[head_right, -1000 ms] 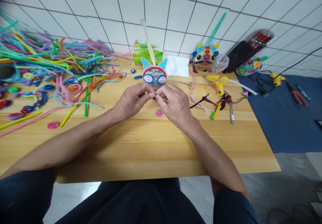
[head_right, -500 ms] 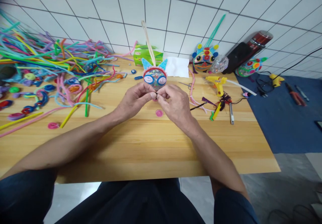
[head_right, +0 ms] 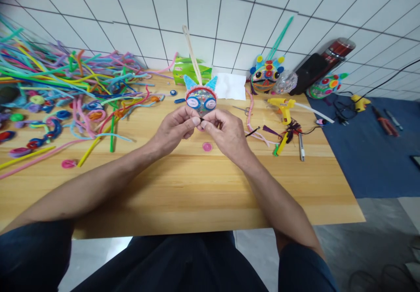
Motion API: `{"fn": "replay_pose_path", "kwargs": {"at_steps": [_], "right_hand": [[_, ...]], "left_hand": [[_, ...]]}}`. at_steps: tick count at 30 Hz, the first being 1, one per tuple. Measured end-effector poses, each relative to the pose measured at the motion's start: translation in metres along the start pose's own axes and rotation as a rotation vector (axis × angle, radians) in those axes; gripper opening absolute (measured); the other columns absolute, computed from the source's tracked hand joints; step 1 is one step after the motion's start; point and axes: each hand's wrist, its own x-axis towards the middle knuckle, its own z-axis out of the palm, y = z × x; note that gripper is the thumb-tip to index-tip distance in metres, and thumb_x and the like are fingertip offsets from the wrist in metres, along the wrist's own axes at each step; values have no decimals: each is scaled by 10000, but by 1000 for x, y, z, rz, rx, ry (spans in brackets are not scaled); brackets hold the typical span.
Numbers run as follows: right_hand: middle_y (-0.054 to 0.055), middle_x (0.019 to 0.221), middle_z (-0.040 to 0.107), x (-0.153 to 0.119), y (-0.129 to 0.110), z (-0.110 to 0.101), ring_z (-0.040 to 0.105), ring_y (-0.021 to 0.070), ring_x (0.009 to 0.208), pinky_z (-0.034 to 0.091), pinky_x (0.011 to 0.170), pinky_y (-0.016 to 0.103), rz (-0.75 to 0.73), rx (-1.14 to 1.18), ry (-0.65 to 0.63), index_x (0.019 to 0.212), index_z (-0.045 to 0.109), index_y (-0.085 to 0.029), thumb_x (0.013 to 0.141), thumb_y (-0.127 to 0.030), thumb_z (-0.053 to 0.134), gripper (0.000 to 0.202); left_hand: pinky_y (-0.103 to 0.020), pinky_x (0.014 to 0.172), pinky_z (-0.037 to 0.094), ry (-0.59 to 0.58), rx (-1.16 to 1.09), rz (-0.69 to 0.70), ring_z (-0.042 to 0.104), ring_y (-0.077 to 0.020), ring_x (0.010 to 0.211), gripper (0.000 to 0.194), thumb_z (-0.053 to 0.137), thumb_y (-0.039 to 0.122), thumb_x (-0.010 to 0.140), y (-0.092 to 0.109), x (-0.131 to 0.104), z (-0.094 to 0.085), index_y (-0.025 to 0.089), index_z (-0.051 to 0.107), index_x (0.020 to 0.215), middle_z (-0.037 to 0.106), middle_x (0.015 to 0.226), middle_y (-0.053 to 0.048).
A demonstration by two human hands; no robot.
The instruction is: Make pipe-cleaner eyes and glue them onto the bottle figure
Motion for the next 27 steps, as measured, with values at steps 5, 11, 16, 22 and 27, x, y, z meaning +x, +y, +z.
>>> {"fn": "replay_pose_path", "kwargs": {"at_steps": [5,11,16,22,27], "right_hand": [[25,790,701,-5,-1,-1,606,189,756,448,727,338,-187,-343,52,818,713,-223,923,-179,663,124],[43,840,716,-7,-2,3,631,219,816,471,789,364,-239,-425,59,860,723,-231,970,-211,641,139],[-5,776,689,-3,-5,1,585,172,728,458,720,318,-113,-188,60,829,723,-239,925,-209,685,107],[-12,743,662,-3,-4,8,540,152,674,440,665,302,-37,-30,95,813,732,-226,908,-229,693,103],[10,766,669,-3,-3,5,578,178,742,438,718,325,-140,-216,82,750,672,-233,902,-176,655,163]], "left_hand": [[-257,665,443,-18,370,135,558,-117,689,155,682,335,999,8,-1,-4,187,658,958,698,873,-14],[-265,685,449,39,579,213,605,-136,717,125,636,243,1018,10,-4,-7,192,639,904,699,819,-7],[-273,696,495,77,260,156,614,-140,727,287,678,450,1025,7,-3,-2,197,612,907,669,808,-15],[-230,498,365,93,2,8,420,-81,528,400,756,577,940,3,-3,4,206,606,919,609,738,28],[-253,576,408,54,238,80,506,-108,613,311,739,495,966,4,-4,0,195,658,943,672,806,-8]]}}
